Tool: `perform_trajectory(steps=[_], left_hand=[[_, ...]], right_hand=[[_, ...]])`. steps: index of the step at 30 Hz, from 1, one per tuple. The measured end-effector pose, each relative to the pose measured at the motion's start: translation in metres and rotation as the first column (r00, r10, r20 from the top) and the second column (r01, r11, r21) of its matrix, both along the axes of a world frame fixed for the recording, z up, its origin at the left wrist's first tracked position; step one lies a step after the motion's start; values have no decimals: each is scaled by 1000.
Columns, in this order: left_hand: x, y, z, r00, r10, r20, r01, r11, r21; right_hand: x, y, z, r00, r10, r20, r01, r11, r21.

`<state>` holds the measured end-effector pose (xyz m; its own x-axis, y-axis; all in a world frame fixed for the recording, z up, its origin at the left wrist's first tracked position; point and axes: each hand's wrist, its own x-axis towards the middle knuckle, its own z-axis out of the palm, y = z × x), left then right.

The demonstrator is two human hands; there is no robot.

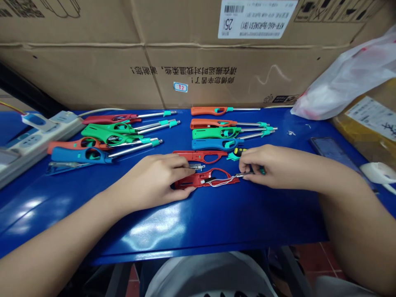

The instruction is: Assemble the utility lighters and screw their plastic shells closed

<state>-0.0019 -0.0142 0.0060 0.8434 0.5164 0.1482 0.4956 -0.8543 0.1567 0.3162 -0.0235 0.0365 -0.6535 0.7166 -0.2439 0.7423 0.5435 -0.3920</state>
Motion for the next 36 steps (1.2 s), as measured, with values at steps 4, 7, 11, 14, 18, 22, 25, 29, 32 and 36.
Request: perform_trajectory(steps=[4, 7, 11, 14, 18, 22, 25, 29, 32, 36], left_hand=[[0, 0, -1, 1000, 0, -1, 0, 1000, -6], [0, 0, -1, 1000, -6, -7, 6, 1000, -4], [0, 0, -3, 1000, -14, -5, 14, 1000, -6], [-1, 1, -4, 1000, -28, 3, 28, 999, -18], [-1, 2, -4, 999, -44, 7, 44, 998, -39], [-1, 2, -5, 999, -49, 0, 49, 998, -42], [0, 3, -6, 998, -58, 8, 58, 998, -32], [0, 3, -7, 998, -54, 19, 54, 999, -5], [0, 3, -7, 999, -47, 11, 47, 999, 1], [0, 2, -7, 999, -50, 0, 50, 999, 3]], right_hand=[[-3, -1, -1, 1000, -2, 16, 3, 999, -52], [-5, -2, -1, 1000, -18, 24, 18, 999, -32], [-11, -2, -1, 1000, -20, 23, 20, 1000, -17], [-16, -2, -1, 999, -27, 29, 27, 1000, -13], [-15, -4, -2, 998, -47, 39, 46, 999, 21], [-9, -3, -5, 997, -50, 61, 46, 997, 61], [-8, -2, -5, 996, -17, 83, 12, 998, 57], [-12, -3, -2, 994, 7, 111, -12, 999, 43], [-14, -5, -1, 989, -8, 149, -1, 998, 60], [-13, -6, -2, 984, -26, 174, 12, 997, 82]])
